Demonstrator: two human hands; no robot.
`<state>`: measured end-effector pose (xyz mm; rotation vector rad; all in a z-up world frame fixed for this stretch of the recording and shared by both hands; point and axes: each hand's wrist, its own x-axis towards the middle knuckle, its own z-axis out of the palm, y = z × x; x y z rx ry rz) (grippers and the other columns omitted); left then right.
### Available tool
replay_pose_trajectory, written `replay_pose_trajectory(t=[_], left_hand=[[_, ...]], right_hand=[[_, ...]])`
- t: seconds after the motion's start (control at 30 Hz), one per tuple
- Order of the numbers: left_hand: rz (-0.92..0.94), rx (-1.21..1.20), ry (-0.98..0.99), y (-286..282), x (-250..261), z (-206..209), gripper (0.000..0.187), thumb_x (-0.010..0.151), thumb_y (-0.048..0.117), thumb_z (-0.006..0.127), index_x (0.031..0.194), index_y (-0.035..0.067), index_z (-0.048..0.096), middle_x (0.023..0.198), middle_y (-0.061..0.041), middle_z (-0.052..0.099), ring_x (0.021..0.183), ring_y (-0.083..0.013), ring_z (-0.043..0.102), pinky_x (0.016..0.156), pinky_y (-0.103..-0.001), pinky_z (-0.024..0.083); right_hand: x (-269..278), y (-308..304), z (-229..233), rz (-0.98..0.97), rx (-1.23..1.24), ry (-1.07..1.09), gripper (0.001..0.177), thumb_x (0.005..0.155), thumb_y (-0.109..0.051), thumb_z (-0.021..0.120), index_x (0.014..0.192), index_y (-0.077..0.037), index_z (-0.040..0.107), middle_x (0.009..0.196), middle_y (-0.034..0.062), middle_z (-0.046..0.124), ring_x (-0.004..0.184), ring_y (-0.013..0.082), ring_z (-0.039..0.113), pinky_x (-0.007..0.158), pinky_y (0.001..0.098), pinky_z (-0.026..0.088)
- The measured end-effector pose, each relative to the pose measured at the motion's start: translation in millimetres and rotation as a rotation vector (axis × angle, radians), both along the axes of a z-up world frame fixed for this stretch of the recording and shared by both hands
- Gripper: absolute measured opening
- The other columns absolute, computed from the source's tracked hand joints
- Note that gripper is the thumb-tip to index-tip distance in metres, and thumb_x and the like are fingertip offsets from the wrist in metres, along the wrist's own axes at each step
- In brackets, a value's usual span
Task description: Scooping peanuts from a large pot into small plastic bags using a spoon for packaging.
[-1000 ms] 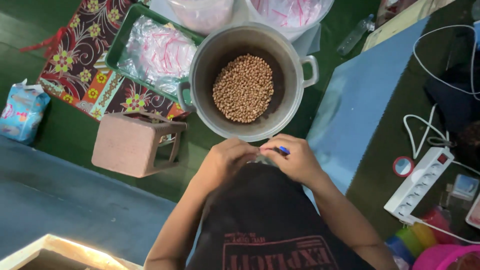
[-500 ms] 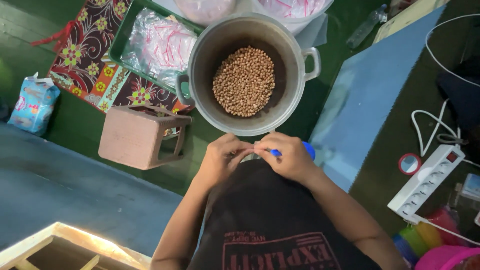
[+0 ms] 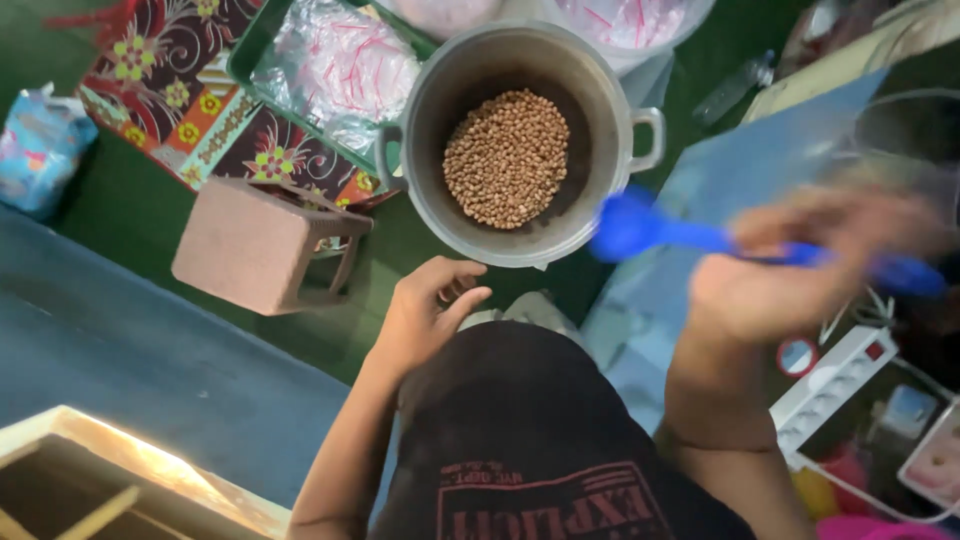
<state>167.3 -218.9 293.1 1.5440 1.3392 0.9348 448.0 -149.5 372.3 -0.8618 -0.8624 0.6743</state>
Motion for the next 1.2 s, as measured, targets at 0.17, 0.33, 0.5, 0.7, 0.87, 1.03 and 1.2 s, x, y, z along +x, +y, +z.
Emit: replay_pose_trajectory(t=[0.17, 0.33, 0.5, 0.7, 0.87, 1.03, 1.2], left_hand=[[0.039, -0.071, -0.032, -21.4, -15.3, -16.0, 0.022, 0.086, 0.008, 0.077, 0.107, 0.002, 0.074, 0.085, -0.003, 0.069, 0.067, -0.0118, 0.06, 0.063, -0.025, 0.051], [0.045, -0.101, -0.039, -36.9, -32.8, -30.9, 0.021, 0.087, 0.008, 0.074, 0.107, 0.002, 0.074, 0.087, -0.004, 0.07, 0.073, -0.0145, 0.065, 0.069, -0.027, 0.053], [0.142, -0.116, -0.005, -50.2, -65.6, -60.6, 0.019, 0.084, 0.008, 0.077, 0.102, 0.003, 0.074, 0.087, -0.005, 0.073, 0.071, -0.0153, 0.067, 0.068, -0.028, 0.054], [0.17, -0.146, 0.184, -27.7, -127.5, -116.9, 0.017, 0.083, 0.013, 0.074, 0.098, 0.006, 0.075, 0.084, -0.006, 0.07, 0.07, -0.0215, 0.065, 0.068, -0.034, 0.053], [0.185, -0.018, 0.346, 43.4, -169.1, -190.2, 0.017, 0.082, 0.016, 0.07, 0.097, 0.008, 0.074, 0.086, -0.008, 0.071, 0.076, -0.0299, 0.066, 0.07, -0.041, 0.052], [0.22, 0.045, 0.58, 136.7, -183.5, -255.6, 0.019, 0.087, 0.024, 0.074, 0.098, 0.009, 0.073, 0.1, -0.015, 0.07, 0.089, -0.0374, 0.066, 0.074, -0.049, 0.054], [0.261, -0.148, 1.16, 221.6, -204.5, -337.3, 0.058, 0.093, 0.045, 0.072, 0.131, 0.002, 0.064, 0.15, -0.025, 0.046, 0.136, -0.0451, 0.039, 0.105, -0.058, 0.033]], right_hand=[[42.7, 82.1, -40.3, -0.86, 0.136, -0.903, 0.044, 0.098, -0.046, 0.07, 0.108, -0.011, 0.046, 0.101, 0.0056, 0.056, 0.079, 0.0141, 0.051, 0.072, 0.0277, 0.043], [-71.4, 108.6, -4.4, 0.046, 0.129, -1.297, 0.041, 0.109, 0.008, 0.06, 0.147, 0.006, 0.046, 0.148, 0.0289, 0.054, 0.139, 0.0478, 0.053, 0.12, 0.0535, 0.039], [-116.9, 52.6, -8.6, 0.507, -0.383, -1.251, 0.033, 0.09, -0.011, 0.073, 0.121, 0.001, 0.071, 0.102, 0.0086, 0.075, 0.063, 0.0183, 0.053, 0.061, 0.0305, 0.047], [-119.5, -11.4, -38.4, 1.106, -0.869, -1.224, 0.036, 0.081, -0.022, 0.076, 0.115, -0.01, 0.077, 0.106, -0.0017, 0.082, 0.08, 0.0125, 0.07, 0.074, 0.0258, 0.055], [-121.5, -49.4, -71.2, 1.276, -0.897, -1.346, 0.04, 0.087, -0.035, 0.067, 0.119, -0.011, 0.073, 0.113, 0.0015, 0.079, 0.092, 0.0205, 0.072, 0.082, 0.0309, 0.055], [-123.4, -73.4, -71.5, 1.069, -1.077, -1.274, 0.039, 0.089, -0.032, 0.067, 0.121, -0.011, 0.072, 0.117, -0.0005, 0.079, 0.093, 0.0185, 0.074, 0.082, 0.0297, 0.056], [-115.8, -102.4, -85.0, 0.888, -1.299, -1.146, 0.041, 0.089, -0.033, 0.065, 0.125, -0.014, 0.071, 0.115, 0.0002, 0.08, 0.096, 0.0175, 0.074, 0.085, 0.0279, 0.056]])
